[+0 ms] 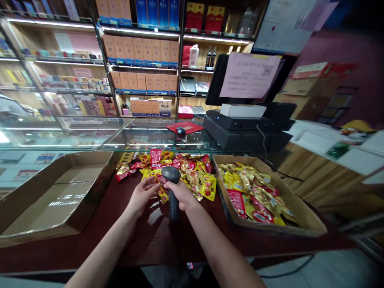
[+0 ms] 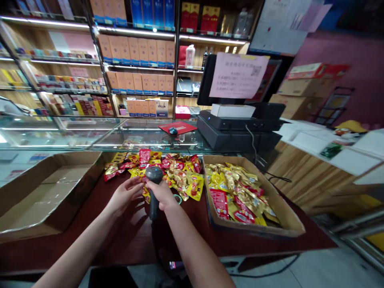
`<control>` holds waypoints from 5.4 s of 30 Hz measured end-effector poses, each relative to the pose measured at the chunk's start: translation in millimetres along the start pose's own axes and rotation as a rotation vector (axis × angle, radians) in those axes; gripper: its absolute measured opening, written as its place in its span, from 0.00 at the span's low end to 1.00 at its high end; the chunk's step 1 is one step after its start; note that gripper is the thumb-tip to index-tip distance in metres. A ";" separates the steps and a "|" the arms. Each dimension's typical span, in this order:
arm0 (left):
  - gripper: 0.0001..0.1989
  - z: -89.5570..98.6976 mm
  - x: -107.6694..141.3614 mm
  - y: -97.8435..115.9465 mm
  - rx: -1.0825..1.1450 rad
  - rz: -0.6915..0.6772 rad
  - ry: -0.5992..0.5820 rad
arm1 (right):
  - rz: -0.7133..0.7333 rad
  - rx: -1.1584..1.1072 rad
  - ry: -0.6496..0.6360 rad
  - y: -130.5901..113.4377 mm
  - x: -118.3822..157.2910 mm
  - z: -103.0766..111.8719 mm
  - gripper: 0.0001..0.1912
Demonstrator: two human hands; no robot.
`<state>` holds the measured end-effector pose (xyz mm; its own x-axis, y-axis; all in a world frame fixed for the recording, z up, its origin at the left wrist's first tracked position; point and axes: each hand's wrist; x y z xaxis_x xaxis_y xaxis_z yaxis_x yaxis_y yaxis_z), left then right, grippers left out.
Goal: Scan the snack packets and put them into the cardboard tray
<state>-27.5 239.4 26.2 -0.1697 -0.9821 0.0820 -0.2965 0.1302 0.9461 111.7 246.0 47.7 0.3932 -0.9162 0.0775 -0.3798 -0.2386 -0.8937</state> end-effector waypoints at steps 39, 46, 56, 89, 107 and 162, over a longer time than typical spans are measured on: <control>0.21 -77.8 -152.6 20.6 -0.140 -0.028 -0.356 | 0.032 0.129 0.228 -43.1 42.0 44.3 0.12; 0.23 -71.3 -153.4 23.8 -0.181 0.013 -0.278 | -0.057 0.248 0.249 -27.9 40.4 36.5 0.05; 0.22 -66.6 -157.6 18.5 -0.210 0.046 -0.301 | -0.020 0.268 0.264 -17.0 41.2 36.4 0.08; 0.21 -66.1 -156.6 17.9 -0.242 0.072 -0.320 | 0.179 0.290 0.422 -33.0 45.1 38.0 0.08; 0.14 -207.9 -141.7 36.3 0.064 0.237 -0.715 | 0.082 0.087 0.513 -166.0 81.0 151.0 0.09; 0.17 -14.4 -34.4 -21.8 -0.551 -0.019 -0.119 | 0.075 -0.118 0.198 -5.4 17.2 51.6 0.14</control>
<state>-1.6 268.5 7.2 -0.2833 -0.9573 0.0573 0.2284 -0.0093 0.9735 163.6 248.2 31.0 0.1924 -0.9753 0.1083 -0.5012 -0.1925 -0.8436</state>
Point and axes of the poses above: each hand's wrist, its own x-axis away from the middle knuckle, its own z-axis out of the back of the hand, y = z × x, and after that the axes turned 14 degrees about -y, right-handed
